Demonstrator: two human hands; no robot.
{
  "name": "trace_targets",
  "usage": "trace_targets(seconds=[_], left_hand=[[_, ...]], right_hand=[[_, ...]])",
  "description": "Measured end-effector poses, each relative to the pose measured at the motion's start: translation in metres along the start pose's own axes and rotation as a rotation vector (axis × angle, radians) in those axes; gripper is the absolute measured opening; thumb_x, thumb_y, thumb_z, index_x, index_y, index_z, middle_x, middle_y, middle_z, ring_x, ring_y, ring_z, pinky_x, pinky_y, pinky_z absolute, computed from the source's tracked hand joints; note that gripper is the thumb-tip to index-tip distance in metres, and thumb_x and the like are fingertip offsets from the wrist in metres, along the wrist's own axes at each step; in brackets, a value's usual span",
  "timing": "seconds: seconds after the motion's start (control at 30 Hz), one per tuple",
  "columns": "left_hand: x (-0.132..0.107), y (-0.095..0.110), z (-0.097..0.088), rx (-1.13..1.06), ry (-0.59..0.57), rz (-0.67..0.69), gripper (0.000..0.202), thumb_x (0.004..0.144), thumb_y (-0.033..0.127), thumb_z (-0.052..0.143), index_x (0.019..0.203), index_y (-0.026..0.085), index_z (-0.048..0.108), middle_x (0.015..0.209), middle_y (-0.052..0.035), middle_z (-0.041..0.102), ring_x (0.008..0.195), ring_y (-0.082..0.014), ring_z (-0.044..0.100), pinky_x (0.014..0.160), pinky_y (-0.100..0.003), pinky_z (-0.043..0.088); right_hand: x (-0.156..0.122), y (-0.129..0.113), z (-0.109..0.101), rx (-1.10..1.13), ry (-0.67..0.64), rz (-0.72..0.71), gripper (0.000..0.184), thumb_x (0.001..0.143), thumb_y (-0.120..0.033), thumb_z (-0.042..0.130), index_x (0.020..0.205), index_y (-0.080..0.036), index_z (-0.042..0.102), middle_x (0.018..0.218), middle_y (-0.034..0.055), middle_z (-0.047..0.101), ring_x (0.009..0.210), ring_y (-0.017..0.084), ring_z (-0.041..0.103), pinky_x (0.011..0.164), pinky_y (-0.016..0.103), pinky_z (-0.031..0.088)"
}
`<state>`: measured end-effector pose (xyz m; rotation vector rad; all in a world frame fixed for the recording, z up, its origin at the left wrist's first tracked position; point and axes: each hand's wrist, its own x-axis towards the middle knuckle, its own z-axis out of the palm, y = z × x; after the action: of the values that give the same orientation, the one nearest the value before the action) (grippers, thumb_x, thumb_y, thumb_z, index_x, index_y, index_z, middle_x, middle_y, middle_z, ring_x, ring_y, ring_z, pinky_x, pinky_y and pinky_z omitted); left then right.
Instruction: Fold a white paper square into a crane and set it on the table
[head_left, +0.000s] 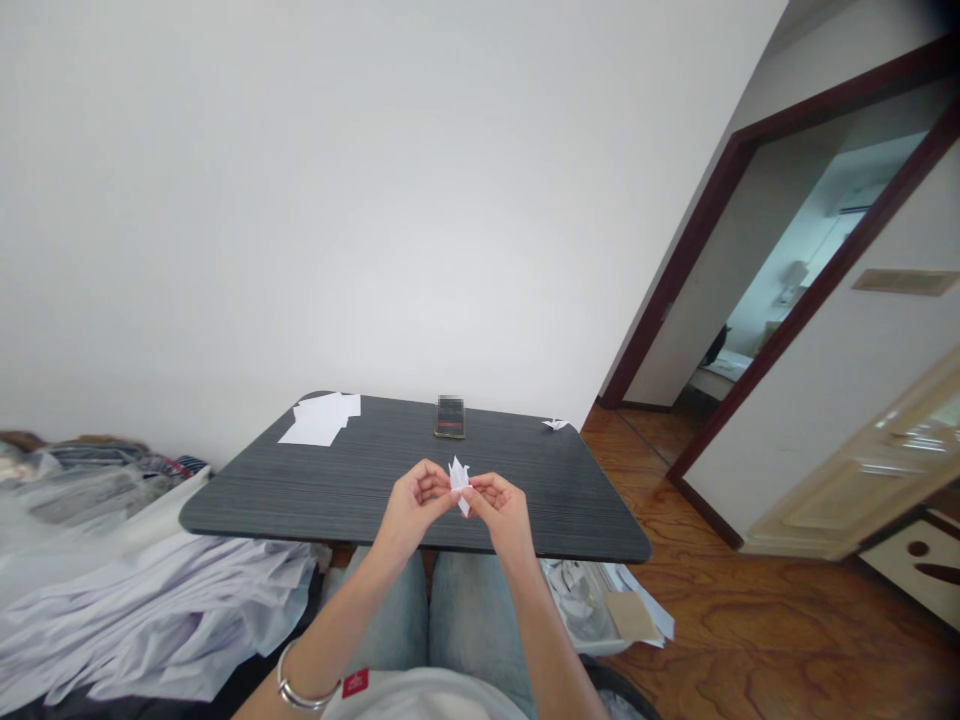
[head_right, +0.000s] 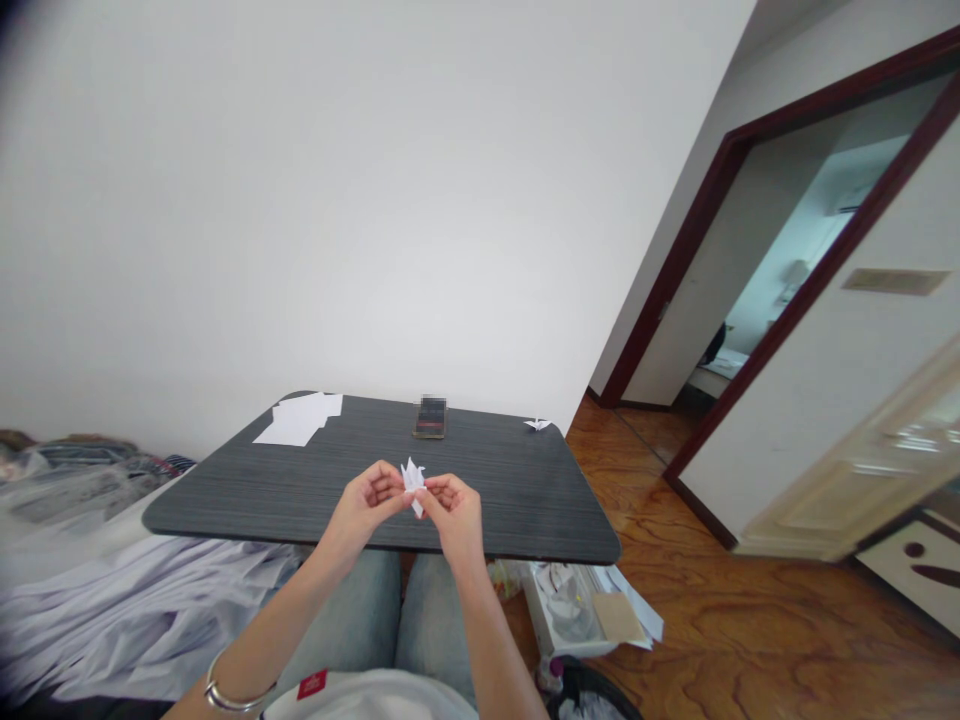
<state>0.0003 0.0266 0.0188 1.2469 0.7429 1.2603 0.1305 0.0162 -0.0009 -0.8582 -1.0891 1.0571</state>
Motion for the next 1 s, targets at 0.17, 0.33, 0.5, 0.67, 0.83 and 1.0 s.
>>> trace_targets(seconds=[0.17,0.33,0.5,0.67,0.83,1.0], left_hand=[[-0.0021,0.005,0.002,-0.025,0.005,-0.026,0.028,0.058,0.022,0.072,0.075,0.014,0.051,0.066,0.0008,0.062,0.06,-0.0091,0.058,0.061,-0.02,0.045],[-0.0033,0.0096,0.0054,-0.067,0.03,-0.031,0.028,0.056,0.023,0.073,0.072,0.014,0.051,0.063,0.0016,0.062,0.059,-0.0102,0.059,0.06,-0.022,0.048],[-0.0018,0.0085,0.0045,-0.07,0.029,-0.03,0.028,0.055,0.021,0.074,0.071,0.014,0.052,0.062,0.0026,0.061,0.056,-0.009,0.058,0.06,-0.021,0.049],[-0.002,0.0071,0.0045,-0.069,0.038,-0.03,0.03,0.054,0.022,0.074,0.072,0.014,0.051,0.06,0.0024,0.062,0.054,-0.0099,0.059,0.058,-0.022,0.049],[-0.0018,0.0063,0.0043,-0.068,0.033,-0.029,0.03,0.057,0.022,0.072,0.076,0.014,0.051,0.063,0.0009,0.064,0.057,-0.0107,0.06,0.06,-0.023,0.049],[-0.0005,0.004,0.003,-0.038,0.089,0.062,0.027,0.059,0.021,0.07,0.072,0.016,0.046,0.073,0.0003,0.063,0.062,-0.0114,0.061,0.06,-0.022,0.049]], right_hand=[[0.0011,-0.0002,-0.0007,-0.05,0.013,-0.005,0.015,0.064,-0.026,0.068,0.066,-0.014,0.061,0.05,-0.0007,0.061,0.042,0.01,0.053,0.044,0.022,0.042],[0.0009,-0.0022,0.0002,-0.075,0.043,-0.018,0.014,0.063,-0.026,0.069,0.064,-0.014,0.061,0.047,-0.0016,0.059,0.04,0.01,0.051,0.042,0.021,0.041],[-0.0006,-0.0052,0.0016,-0.068,0.044,-0.021,0.013,0.064,-0.026,0.068,0.062,-0.015,0.06,0.046,-0.0022,0.058,0.039,0.009,0.05,0.041,0.02,0.041],[-0.0014,-0.0058,0.0028,-0.062,0.04,-0.013,0.015,0.064,-0.027,0.067,0.06,-0.015,0.06,0.046,-0.0018,0.058,0.039,0.009,0.049,0.04,0.02,0.04],[0.0,-0.0021,0.0017,0.004,-0.009,-0.006,0.016,0.064,-0.028,0.067,0.063,-0.015,0.059,0.05,-0.0012,0.06,0.042,0.009,0.051,0.042,0.019,0.043],[-0.0016,-0.0025,0.0033,0.062,-0.041,-0.009,0.017,0.065,-0.031,0.066,0.069,-0.016,0.06,0.059,0.0006,0.063,0.052,0.012,0.056,0.045,0.021,0.047]])
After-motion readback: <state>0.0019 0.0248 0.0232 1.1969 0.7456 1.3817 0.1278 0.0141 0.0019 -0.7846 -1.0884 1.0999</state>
